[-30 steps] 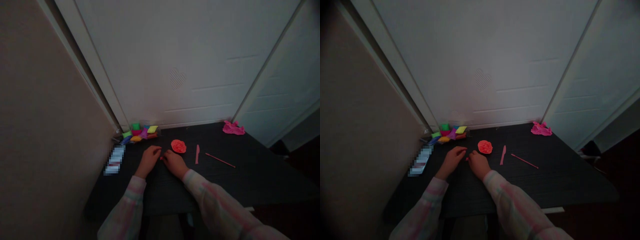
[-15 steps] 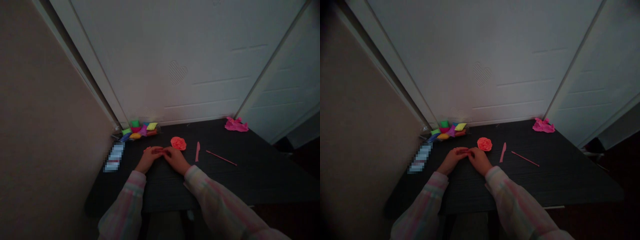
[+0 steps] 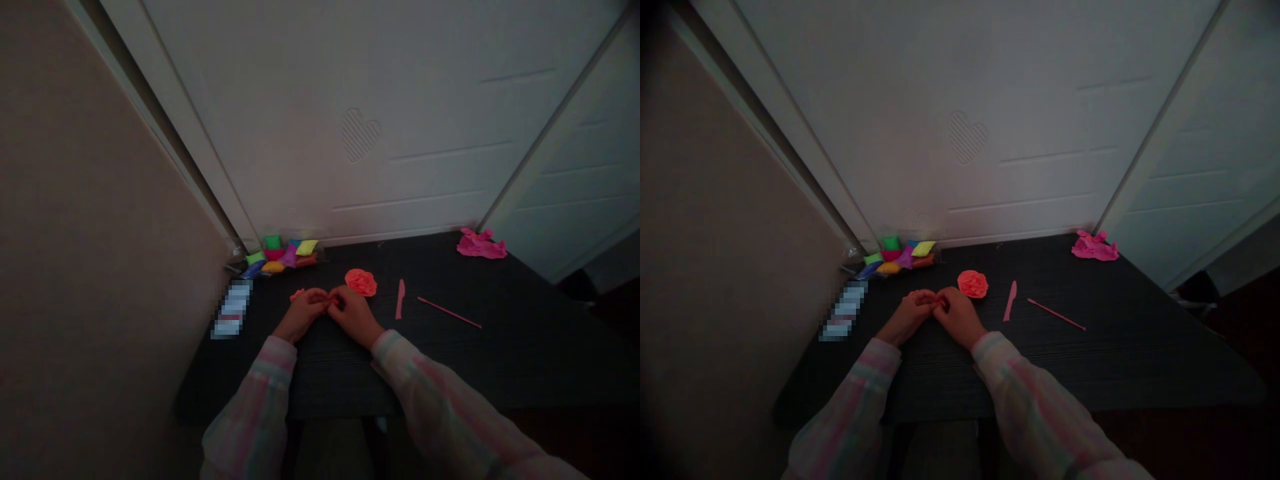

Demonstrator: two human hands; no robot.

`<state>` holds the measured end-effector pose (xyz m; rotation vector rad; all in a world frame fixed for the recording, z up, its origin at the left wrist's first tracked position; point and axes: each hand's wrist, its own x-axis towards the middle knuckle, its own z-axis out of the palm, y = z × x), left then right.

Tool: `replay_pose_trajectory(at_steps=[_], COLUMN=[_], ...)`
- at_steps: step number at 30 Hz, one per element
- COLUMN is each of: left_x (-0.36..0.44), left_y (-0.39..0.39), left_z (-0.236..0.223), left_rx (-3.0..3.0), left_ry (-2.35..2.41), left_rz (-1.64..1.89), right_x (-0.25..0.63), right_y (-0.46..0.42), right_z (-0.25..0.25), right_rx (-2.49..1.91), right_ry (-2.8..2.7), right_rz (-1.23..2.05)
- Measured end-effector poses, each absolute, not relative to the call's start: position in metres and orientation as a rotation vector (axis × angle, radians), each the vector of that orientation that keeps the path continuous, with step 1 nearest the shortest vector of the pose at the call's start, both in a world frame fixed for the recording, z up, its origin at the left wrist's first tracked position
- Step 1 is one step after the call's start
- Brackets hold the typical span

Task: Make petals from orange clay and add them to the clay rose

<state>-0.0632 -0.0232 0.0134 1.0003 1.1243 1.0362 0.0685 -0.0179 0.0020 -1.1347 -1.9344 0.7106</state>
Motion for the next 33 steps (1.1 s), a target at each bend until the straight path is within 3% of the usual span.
replay_pose_trajectory(at_steps=[7,15,33], left_x=[-0.067,-0.068,-0.064], left_y=[-0.023,-0.018,-0.026], left_z=[0.007,0.004,0.004], left_rx=[1.133,1.471,2.168], left_ry=[1.173,1.432,1.541], left_rz=[0.978,1.123,0.923], right_x=[0.091,0.084,0.077], right_y=[-0.009,-0.012,-0.016], right_z=[0.02,0.017,0.012], right_rx=[-1.146,-1.078,-1.106], right_ry=[-1.637,-1.709,-1.706], right_rz=[0.585,0.78,0.894])
